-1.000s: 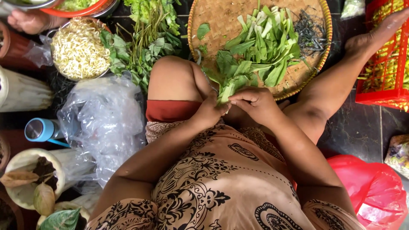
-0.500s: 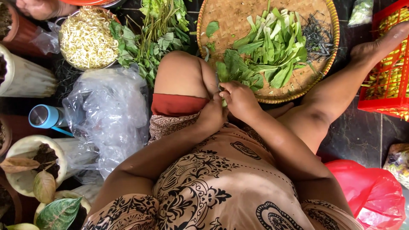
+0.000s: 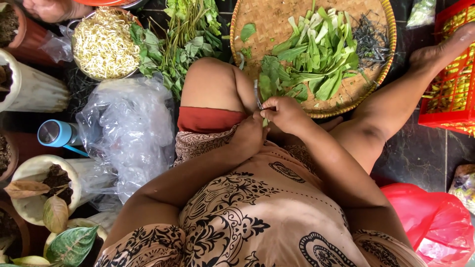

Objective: A person sitting on the floor is plucking leaves from green leafy vegetables and sorting them onto a round woven tray.

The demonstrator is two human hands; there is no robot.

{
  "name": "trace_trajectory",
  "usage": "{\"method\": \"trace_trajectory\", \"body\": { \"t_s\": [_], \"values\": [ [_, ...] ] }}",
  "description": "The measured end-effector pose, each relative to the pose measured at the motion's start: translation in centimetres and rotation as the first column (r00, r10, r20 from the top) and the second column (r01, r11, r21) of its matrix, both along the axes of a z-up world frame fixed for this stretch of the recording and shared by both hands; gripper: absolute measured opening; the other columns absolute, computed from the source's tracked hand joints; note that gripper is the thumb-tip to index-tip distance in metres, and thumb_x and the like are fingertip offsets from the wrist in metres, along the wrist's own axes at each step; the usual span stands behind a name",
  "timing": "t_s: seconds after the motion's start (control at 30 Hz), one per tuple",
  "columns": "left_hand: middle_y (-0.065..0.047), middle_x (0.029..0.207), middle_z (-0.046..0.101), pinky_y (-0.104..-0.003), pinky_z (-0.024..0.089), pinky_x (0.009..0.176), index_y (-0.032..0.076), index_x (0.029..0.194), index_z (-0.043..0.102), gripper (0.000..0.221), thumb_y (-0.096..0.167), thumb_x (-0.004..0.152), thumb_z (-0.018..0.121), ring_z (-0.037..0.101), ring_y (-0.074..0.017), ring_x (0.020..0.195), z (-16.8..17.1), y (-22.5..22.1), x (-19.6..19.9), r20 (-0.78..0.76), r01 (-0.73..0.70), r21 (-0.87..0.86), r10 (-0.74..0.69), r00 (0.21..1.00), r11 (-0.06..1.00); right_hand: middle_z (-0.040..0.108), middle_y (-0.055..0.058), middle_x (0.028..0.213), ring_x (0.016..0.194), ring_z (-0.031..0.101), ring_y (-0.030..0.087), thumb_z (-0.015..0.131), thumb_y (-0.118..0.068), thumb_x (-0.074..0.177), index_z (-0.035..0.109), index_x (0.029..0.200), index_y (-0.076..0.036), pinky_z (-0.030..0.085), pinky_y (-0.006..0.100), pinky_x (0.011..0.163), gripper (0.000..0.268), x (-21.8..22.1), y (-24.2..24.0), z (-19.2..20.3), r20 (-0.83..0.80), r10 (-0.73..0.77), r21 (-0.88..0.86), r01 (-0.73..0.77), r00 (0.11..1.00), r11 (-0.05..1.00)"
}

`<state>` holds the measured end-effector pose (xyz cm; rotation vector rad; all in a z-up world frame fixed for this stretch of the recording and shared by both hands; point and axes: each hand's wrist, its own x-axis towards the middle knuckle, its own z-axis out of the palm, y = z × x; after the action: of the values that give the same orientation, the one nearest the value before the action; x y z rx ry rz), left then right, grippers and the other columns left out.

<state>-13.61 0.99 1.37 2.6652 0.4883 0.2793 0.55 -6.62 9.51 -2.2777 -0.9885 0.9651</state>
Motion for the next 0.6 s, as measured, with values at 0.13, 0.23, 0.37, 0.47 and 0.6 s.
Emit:
{"method": "trace_trajectory", "body": {
  "t_s": [0.13,0.23,0.37,0.47,0.6],
  "values": [
    [-0.013,0.076,0.063,-0.041,0.06,0.057,-0.007,0.109,0.054,0.046,0.037,0.097,0.061,0.072,-0.0333,0.069,2.5,0.3,0.1,-0.071,0.029,-0.119,-0.037,0.997,0.992,0.077,0.012,0.109,0.088,0.072,0.033,0.072,-0.023,0.091,0.076,0.111,-0.013,0.055,0.046,0.072,0.023,-0.5,-1.1,-0.5,0.011,-0.043,0.156,0.04,0.999,0.987],
    [-0.027,0.101,0.066,-0.052,0.059,0.076,-0.01,0.118,0.047,0.05,0.032,0.096,0.062,0.069,-0.0461,0.097,5.2,1.0,-0.1,-0.063,0.011,-0.8,-0.102,0.993,0.6,0.074,0.022,0.102,0.091,0.071,0.044,0.068,-0.017,0.098,0.071,0.11,-0.002,0.056,0.049,0.076,0.019,-1.7,-2.2,0.8,-0.087,-0.096,0.349,0.121,0.992,0.929],
    [-0.019,0.103,0.059,-0.041,0.057,0.077,-0.006,0.118,0.052,0.053,0.039,0.095,0.067,0.065,-0.0298,0.098,5.1,1.3,-2.1,-0.255,-0.239,-0.959,-0.096,0.962,0.154,0.074,0.02,0.093,0.094,0.072,0.034,0.07,-0.01,0.098,0.068,0.097,-0.002,0.054,0.046,0.081,0.009,-3.4,-3.8,0.8,-0.2,-0.013,0.469,0.107,0.98,0.877],
    [-0.017,0.107,0.062,-0.044,0.056,0.083,-0.003,0.127,0.053,0.053,0.039,0.096,0.06,0.063,-0.0315,0.105,6.3,2.2,-3.8,-0.3,-0.24,-0.923,-0.169,0.939,0.302,0.072,0.017,0.088,0.095,0.07,0.028,0.07,-0.011,0.099,0.067,0.096,-0.001,0.053,0.044,0.083,0.01,-4.0,-4.2,-0.2,-0.269,0.059,0.532,0.097,0.961,0.841],
    [-0.019,0.106,0.064,-0.046,0.057,0.08,-0.002,0.13,0.056,0.051,0.037,0.097,0.057,0.065,-0.038,0.106,9.9,2.8,-4.2,-0.278,-0.008,-0.56,-0.179,0.944,0.828,0.069,0.011,0.081,0.089,0.067,0.019,0.072,-0.01,0.098,0.068,0.095,-0.001,0.053,0.04,0.08,0.01,-4.7,-3.6,-1.0,-0.297,0.135,0.615,0.081,0.945,0.784]
  ]
}}
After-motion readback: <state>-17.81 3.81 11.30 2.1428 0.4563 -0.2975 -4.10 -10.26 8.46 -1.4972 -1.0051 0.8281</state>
